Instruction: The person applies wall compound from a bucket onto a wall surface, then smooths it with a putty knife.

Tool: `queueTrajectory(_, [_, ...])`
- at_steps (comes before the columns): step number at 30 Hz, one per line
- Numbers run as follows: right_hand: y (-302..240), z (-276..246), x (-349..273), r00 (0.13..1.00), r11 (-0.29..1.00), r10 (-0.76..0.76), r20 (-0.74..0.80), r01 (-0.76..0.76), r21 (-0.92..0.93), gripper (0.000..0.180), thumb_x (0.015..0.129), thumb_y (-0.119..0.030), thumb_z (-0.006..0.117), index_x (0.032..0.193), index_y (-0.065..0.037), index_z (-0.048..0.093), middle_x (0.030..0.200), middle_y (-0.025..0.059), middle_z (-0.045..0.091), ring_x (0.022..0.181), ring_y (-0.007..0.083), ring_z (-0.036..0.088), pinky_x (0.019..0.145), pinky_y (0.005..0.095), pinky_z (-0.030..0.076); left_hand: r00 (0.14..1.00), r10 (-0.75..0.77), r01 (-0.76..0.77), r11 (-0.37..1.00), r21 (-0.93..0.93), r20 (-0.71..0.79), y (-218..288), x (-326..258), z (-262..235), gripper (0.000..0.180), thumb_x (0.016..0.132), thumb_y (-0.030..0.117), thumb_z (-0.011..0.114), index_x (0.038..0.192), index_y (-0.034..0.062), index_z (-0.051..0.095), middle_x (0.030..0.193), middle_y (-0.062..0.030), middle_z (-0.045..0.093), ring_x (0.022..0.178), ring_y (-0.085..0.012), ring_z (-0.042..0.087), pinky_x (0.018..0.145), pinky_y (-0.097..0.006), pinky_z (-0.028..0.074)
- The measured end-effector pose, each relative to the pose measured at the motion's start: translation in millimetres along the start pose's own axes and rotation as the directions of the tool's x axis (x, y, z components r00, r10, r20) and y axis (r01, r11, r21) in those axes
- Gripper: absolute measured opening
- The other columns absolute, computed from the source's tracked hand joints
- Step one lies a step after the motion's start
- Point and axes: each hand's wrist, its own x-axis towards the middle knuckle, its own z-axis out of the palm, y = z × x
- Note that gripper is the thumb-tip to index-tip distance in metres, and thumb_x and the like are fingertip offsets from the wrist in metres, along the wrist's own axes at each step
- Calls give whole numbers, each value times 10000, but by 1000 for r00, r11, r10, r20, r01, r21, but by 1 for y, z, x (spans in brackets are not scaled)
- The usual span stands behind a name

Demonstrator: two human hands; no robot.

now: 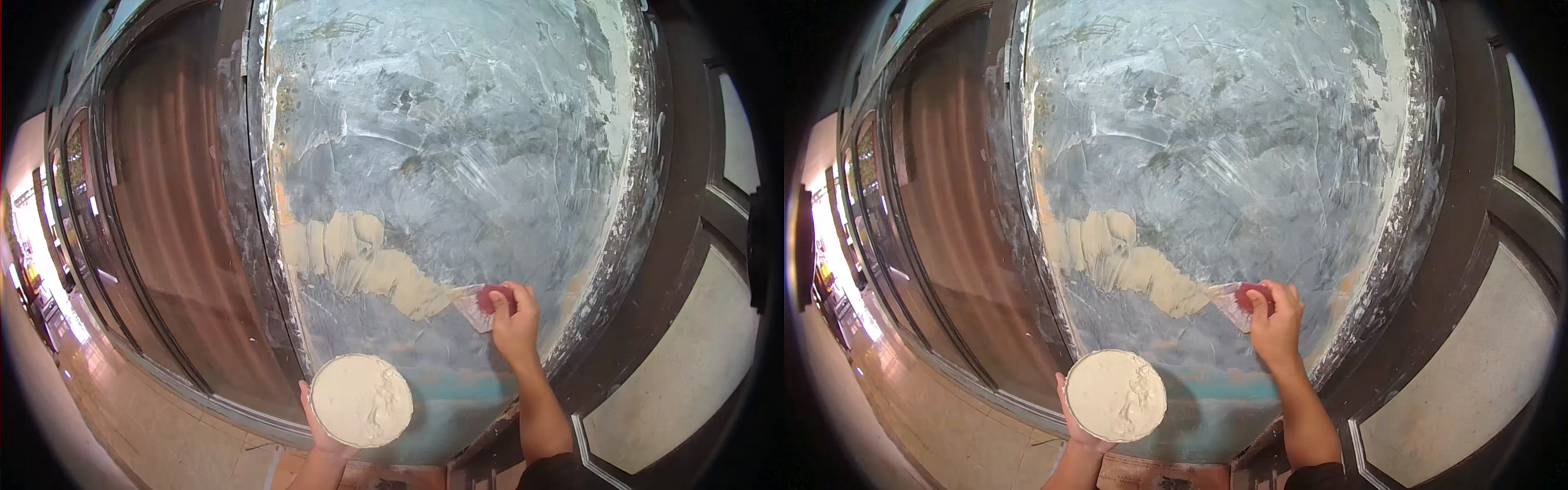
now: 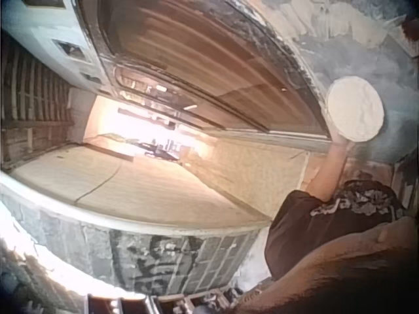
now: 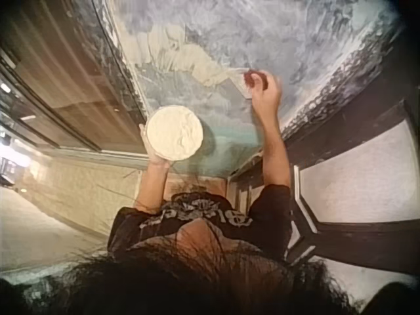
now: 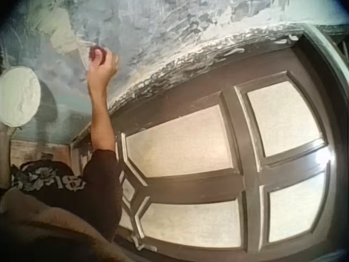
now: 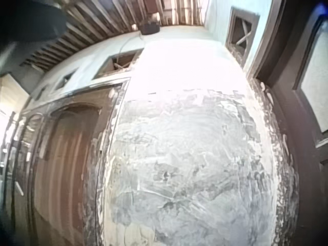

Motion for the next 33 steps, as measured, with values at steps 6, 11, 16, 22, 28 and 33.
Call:
queueTrajectory(6, [1, -4, -19, 997, 997, 13, 73, -19, 81, 179, 905, -133, 753, 1017, -6, 693, 961, 130, 702, 882, 339, 619, 782, 419, 479, 1000, -4, 4, 1000, -23, -8, -3, -1, -3, 915, 956, 817, 291, 1471, 96, 516, 1457, -149, 567, 1285, -384, 583, 1070, -558, 484])
queueTrajectory(11, [4, 2, -16, 989, 984, -120, 81, 129, -119, 205, 908, -139, 756, 1043, 2, 694, 979, 144, 694, 884, 347, 625, 792, 426, 488, 999, -19, 21, 999, -49, 26, -5, -1, -6, 917, 951, 821, 293, 1473, 101, 520, 1455, -145, 573, 1289, -387, 581, 1071, -566, 482])
queueTrajectory(16, [7, -10, -4, 999, 998, 35, -34, -33, 54, 259, 932, -192, 759, 1062, 20, 687, 976, 168, 687, 885, 365, 636, 774, 432, 500, 1000, 3, -3, 1000, -19, -24, -4, -3, -6, 914, 953, 817, 305, 1480, 100, 512, 1466, -146, 566, 1294, -385, 579, 1065, -563, 489])
queueTrajectory(22, [7, 8, -31, 991, 1000, -24, 134, 24, 1, 172, 895, -129, 745, 1032, -34, 703, 978, 112, 713, 896, 330, 631, 792, 434, 450, 999, -16, 18, 998, -58, 34, -5, -6, -3, 902, 960, 807, 313, 1476, 95, 514, 1456, -150, 575, 1282, -385, 588, 1066, -552, 494])
queueTrajectory(28, [-2, 0, -2, 1000, 1000, -8, -14, 8, -17, 200, 925, -180, 741, 1049, -29, 701, 967, 120, 704, 908, 330, 624, 818, 435, 446, 999, 2, -4, 998, -63, -34, -2, -8, -4, 904, 959, 810, 311, 1476, 96, 513, 1456, -150, 573, 1272, -387, 595, 1049, -557, 505])
queueTrajectory(33, [0, -8, -6, 993, 980, 102, -60, -90, 177, 228, 933, -204, 746, 1047, -13, 694, 951, 151, 689, 903, 346, 623, 825, 430, 461, 1000, 16, -16, 998, -53, -8, 1, -11, -5, 900, 954, 813, 317, 1469, 103, 518, 1456, -146, 569, 1279, -392, 587, 1045, -562, 506])
